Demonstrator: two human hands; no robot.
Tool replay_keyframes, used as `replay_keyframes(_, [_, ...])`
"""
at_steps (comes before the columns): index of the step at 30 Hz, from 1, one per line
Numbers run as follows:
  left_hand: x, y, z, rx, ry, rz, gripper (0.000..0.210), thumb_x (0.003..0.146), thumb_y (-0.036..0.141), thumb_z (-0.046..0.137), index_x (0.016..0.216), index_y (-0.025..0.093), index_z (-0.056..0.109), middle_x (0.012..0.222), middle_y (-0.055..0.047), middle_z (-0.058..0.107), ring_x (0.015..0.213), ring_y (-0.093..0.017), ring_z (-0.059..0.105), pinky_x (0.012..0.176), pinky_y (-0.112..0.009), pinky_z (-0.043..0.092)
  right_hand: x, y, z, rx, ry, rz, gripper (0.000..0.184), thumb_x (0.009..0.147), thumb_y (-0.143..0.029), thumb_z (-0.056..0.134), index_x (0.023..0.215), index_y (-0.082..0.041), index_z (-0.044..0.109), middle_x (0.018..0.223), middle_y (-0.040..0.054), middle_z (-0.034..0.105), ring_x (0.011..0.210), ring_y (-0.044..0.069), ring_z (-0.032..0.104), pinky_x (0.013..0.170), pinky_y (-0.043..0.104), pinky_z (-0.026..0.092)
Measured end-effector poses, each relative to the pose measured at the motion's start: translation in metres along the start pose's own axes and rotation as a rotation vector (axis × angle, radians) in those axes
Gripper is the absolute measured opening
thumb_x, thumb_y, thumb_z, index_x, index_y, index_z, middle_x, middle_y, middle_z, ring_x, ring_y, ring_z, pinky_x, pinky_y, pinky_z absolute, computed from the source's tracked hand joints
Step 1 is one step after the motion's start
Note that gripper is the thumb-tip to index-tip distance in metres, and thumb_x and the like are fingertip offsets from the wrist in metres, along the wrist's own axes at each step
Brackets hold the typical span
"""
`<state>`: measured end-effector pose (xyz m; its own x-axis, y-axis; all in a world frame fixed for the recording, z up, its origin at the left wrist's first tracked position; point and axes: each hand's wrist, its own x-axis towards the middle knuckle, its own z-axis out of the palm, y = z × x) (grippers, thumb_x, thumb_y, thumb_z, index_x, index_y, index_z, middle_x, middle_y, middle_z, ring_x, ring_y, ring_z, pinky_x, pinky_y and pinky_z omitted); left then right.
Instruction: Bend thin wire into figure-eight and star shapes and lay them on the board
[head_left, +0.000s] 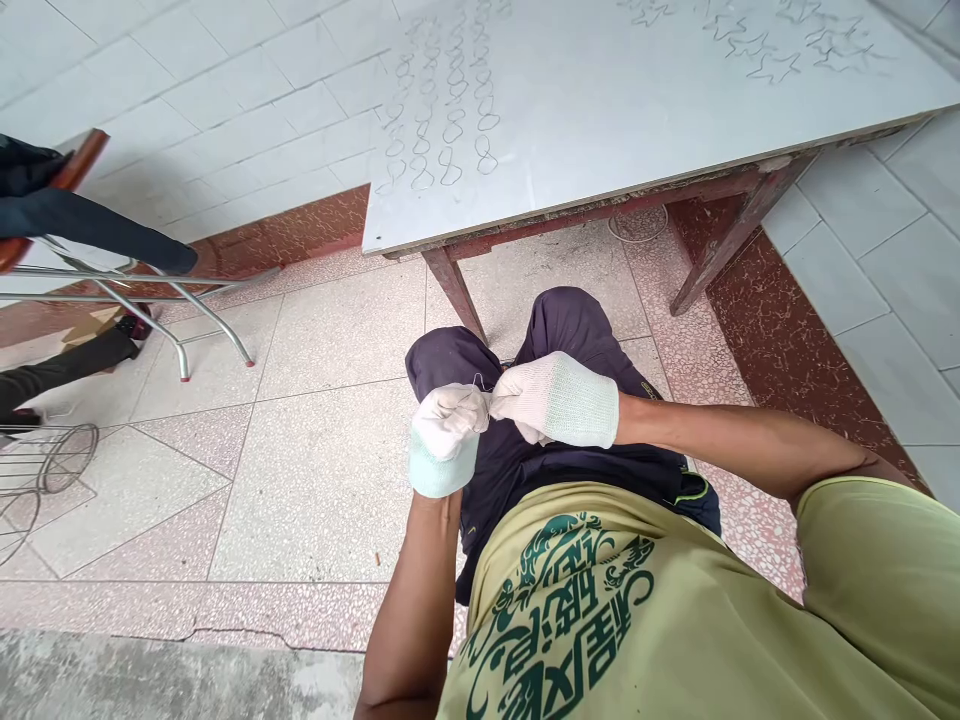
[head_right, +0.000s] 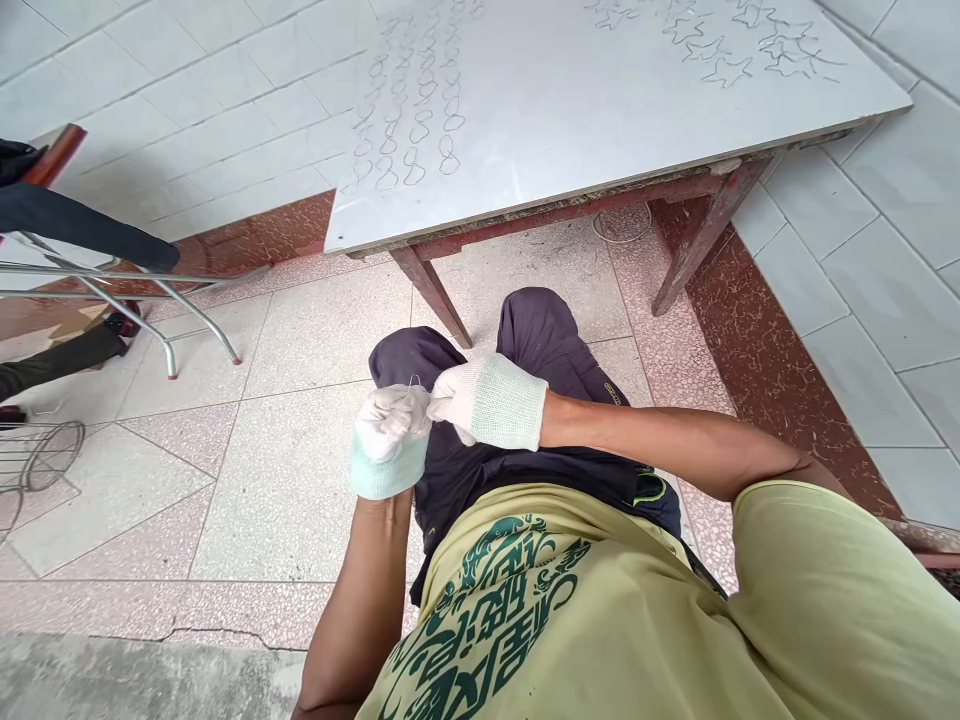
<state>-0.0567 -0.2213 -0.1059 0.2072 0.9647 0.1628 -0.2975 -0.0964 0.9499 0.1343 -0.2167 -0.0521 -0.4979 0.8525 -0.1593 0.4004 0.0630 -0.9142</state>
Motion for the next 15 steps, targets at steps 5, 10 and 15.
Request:
replay_keyframes(5, [-0.001,-0.003,0.007,-0.043,0.082,0.06,0.058,0.079,0.051,0.092,0.048,0.019,0.056,0.048,0.002,0.041,0.047,-0.009,0.038,0.049,-0.026,0.037,0.0,0.002,0.006,0.13,0.025,0.031,0.023,0.099,-0.024,0.066,0.077,-0.019,0.069,0.052,-0.0075,0.065,0.049,0.008,0.061,0.062,0.021,0.046])
replay_keyframes(10, [-0.004,-0.015,0.002,-0.072,0.159,0.039,0.052,0.074,0.054,0.096,0.055,0.02,0.06,0.049,0.004,0.043,0.049,-0.01,0.039,0.051,-0.026,0.039,0.002,0.004,0.008,0.033,0.028,0.011,0.025,0.101,-0.023,0.064,0.077,-0.018,0.07,0.054,-0.0064,0.067,0.05,0.008,0.061,0.063,0.022,0.044])
replay_keyframes(15, [-0.013,-0.016,-0.003,-0.024,0.149,-0.052,0.046,0.078,0.062,0.09,0.079,0.019,0.074,0.059,0.0,0.062,0.057,-0.014,0.059,0.064,-0.03,0.054,0.004,0.004,-0.002,-0.301,0.1,-0.095,0.019,0.102,-0.022,0.068,0.086,-0.017,0.077,0.066,-0.0025,0.073,0.062,0.011,0.065,0.067,0.024,0.039])
